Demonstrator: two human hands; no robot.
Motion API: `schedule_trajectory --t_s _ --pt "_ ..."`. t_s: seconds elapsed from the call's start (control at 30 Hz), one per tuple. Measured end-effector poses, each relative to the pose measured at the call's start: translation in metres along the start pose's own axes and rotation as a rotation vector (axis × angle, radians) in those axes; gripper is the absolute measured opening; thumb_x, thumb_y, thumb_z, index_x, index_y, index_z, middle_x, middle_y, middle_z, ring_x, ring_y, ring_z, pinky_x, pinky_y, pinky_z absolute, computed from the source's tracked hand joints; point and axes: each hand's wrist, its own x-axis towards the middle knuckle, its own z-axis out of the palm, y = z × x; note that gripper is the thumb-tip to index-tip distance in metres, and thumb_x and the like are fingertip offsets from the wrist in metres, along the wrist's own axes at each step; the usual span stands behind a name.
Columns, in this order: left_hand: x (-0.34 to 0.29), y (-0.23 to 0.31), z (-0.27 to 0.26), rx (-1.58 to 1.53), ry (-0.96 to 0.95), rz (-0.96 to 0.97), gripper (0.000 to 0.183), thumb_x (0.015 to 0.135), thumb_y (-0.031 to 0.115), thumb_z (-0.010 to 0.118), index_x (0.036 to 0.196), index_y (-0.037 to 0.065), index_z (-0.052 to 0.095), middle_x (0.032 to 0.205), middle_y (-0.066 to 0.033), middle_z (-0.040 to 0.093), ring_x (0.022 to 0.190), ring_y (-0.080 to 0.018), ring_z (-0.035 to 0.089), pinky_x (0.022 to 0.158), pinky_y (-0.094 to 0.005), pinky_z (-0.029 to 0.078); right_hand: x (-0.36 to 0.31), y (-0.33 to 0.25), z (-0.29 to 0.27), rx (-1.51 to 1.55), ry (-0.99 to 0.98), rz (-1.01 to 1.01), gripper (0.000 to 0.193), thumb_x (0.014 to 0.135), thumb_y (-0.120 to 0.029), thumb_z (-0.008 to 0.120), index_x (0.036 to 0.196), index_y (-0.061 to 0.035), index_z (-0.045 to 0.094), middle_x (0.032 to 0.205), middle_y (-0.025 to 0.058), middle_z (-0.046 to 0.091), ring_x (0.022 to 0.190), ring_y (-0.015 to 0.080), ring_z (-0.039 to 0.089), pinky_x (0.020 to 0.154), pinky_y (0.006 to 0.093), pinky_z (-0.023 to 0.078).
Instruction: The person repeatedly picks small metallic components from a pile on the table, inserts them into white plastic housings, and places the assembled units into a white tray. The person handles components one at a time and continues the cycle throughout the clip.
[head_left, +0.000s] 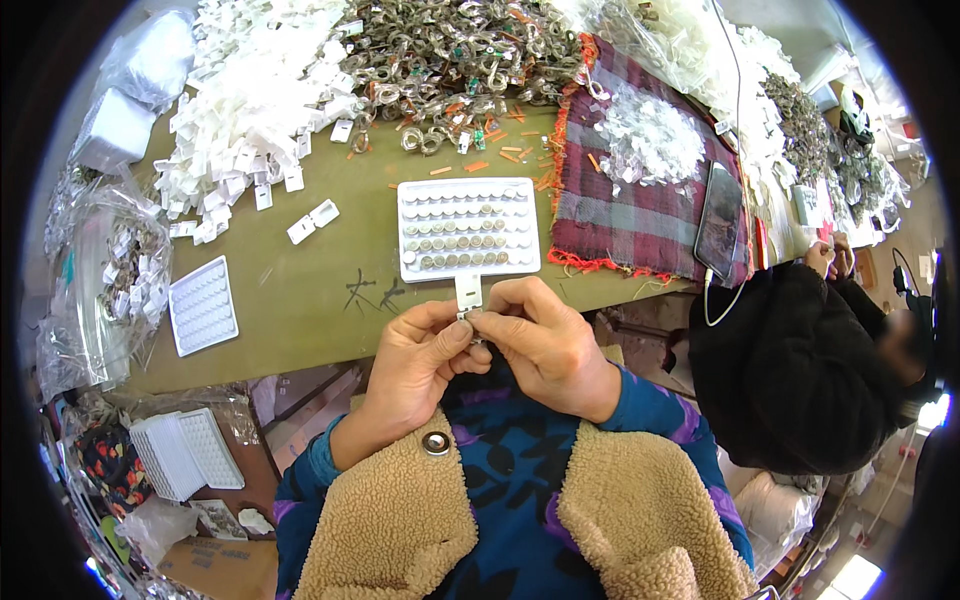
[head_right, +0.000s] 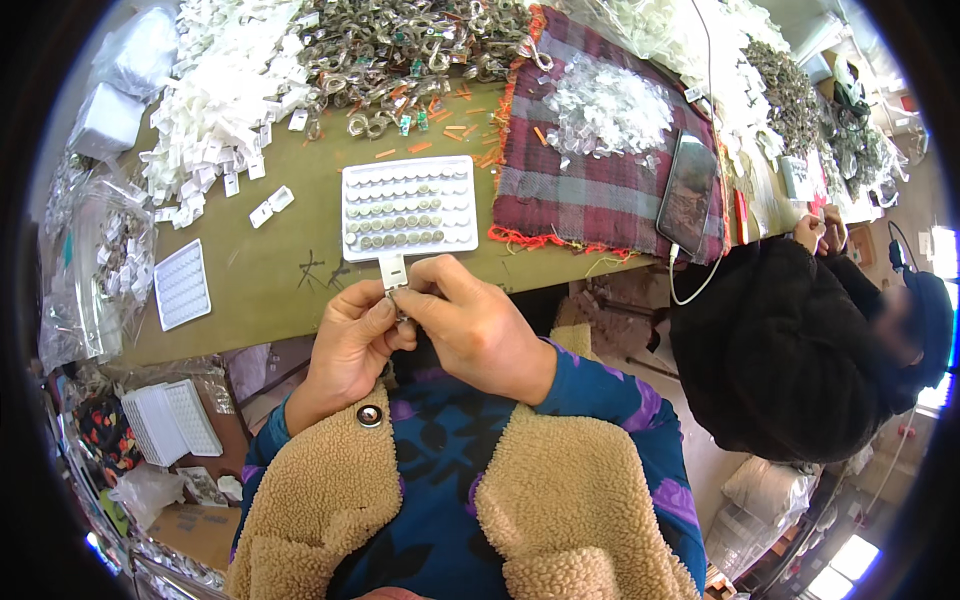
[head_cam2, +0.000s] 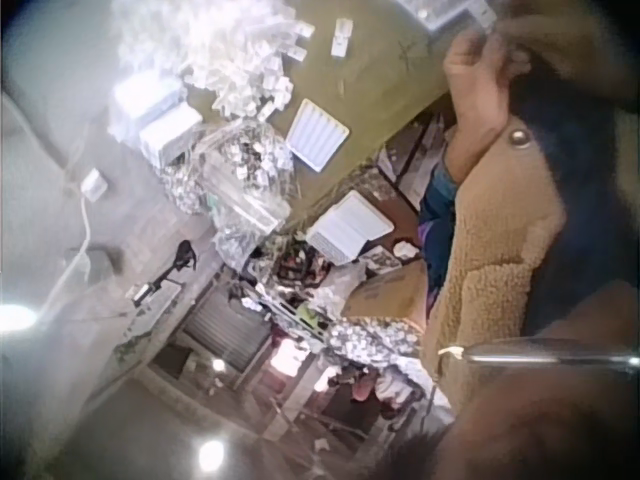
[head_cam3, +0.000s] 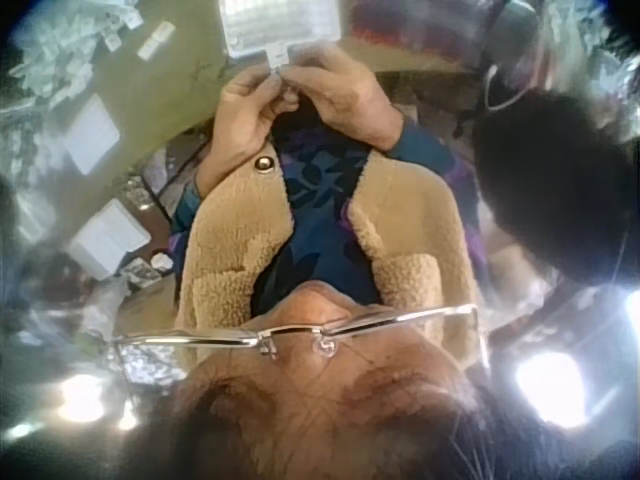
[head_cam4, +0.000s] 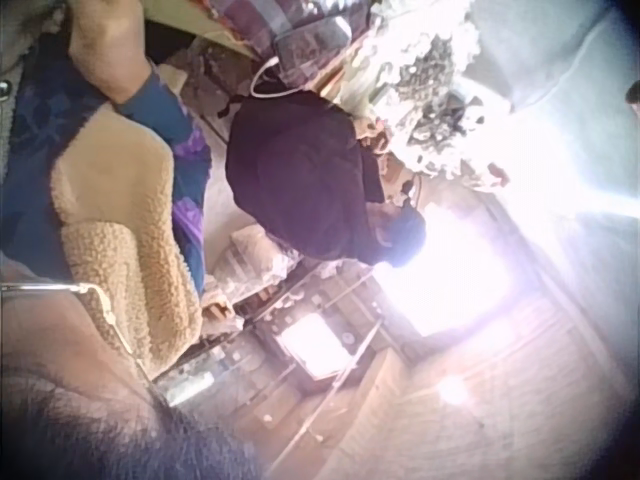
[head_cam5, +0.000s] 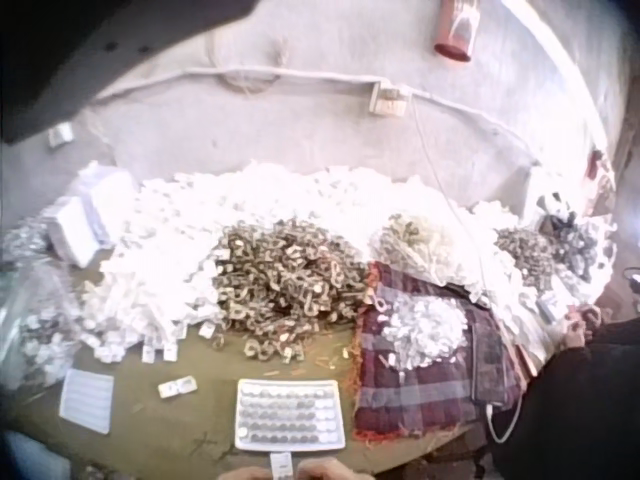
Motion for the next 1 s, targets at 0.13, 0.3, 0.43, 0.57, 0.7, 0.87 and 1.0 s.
schedule_trajectory --t_s 0.13,0.3,0.43,0.57,0.7,0.87,1.0 --pt "-0.006 0.003 -0.001 -0.04 -0.016 -0.003 0.023 0.097 0.011 0.061 0.115 -0.003 0.062 0.093 -0.0101 0.069 0.076 -0.0141 0.069 0.07 -0.0294 0.062 0.003 -0.007 -0.004 0.123 0.059 0.061 0.03 0.078 0.013 0.063 0.107 0.0023 0.068 0.096 0.0134 0.061 0.079 0.0261 0.065 0.069 0.0326 0.055" --pt "-0.004 0.005 -0.002 -0.007 -0.01 0.027 0.022 0.097 0.011 0.061 0.113 -0.004 0.063 0.089 -0.0107 0.069 0.075 -0.0153 0.069 0.066 -0.0285 0.061 0.012 0.005 0.01 -0.012 0.107 -0.175 0.035 0.07 0.008 0.068 0.104 0.0014 0.068 0.09 0.0127 0.066 0.078 0.0277 0.066 0.069 0.0348 0.055" --pt "0.001 0.01 0.0 0.134 0.033 0.051 0.02 0.095 0.008 0.063 0.11 -0.005 0.064 0.086 -0.0133 0.07 0.07 -0.0175 0.068 0.06 -0.0274 0.059 0.014 0.019 0.013 -0.1 0.099 -0.391 0.034 0.07 0.005 0.07 0.103 0.0036 0.067 0.094 0.0157 0.067 0.077 0.0267 0.066 0.067 0.0355 0.054" --pt "0.004 0.018 0.003 0.17 0.101 0.029 0.022 0.088 0.003 0.063 0.108 -0.007 0.065 0.086 -0.0184 0.07 0.057 -0.0179 0.066 0.053 -0.0272 0.056 0.024 0.036 -0.009 -0.165 0.319 0.054 0.019 0.084 0.008 0.064 0.102 0.0046 0.068 0.086 0.0162 0.067 0.073 0.0256 0.067 0.066 0.0323 0.053" --pt "0.014 0.022 0.002 0.221 0.054 0.021 0.023 0.087 0.004 0.064 0.107 -0.007 0.065 0.086 -0.0183 0.07 0.058 -0.0177 0.066 0.053 -0.0269 0.056 0.052 0.073 -0.018 -0.324 0.276 0.16 0.021 0.084 0.004 0.067 0.105 0.0028 0.068 0.089 0.0143 0.062 0.077 0.0278 0.064 0.068 0.0346 0.051" --pt "0.019 0.022 -0.001 0.197 0.019 0.039 0.023 0.087 0.005 0.064 0.107 -0.007 0.065 0.086 -0.0181 0.07 0.058 -0.0181 0.066 0.054 -0.0281 0.057 0.05 0.085 -0.015 -0.357 0.184 0.136 0.023 0.083 0.002 0.07 0.105 0.0023 0.068 0.092 0.0146 0.062 0.08 0.0306 0.064 0.07 0.0353 0.052" --pt "0.02 0.021 -0.001 0.203 0.03 0.045 0.023 0.088 0.005 0.064 0.107 -0.007 0.065 0.088 -0.0181 0.07 0.06 -0.0185 0.066 0.055 -0.0291 0.057 0.046 0.081 -0.021 -0.387 0.15 0.102 0.016 0.082 0.002 0.07 0.097 0.0029 0.067 0.092 0.015 0.062 0.079 0.0314 0.065 0.07 0.0353 0.053"
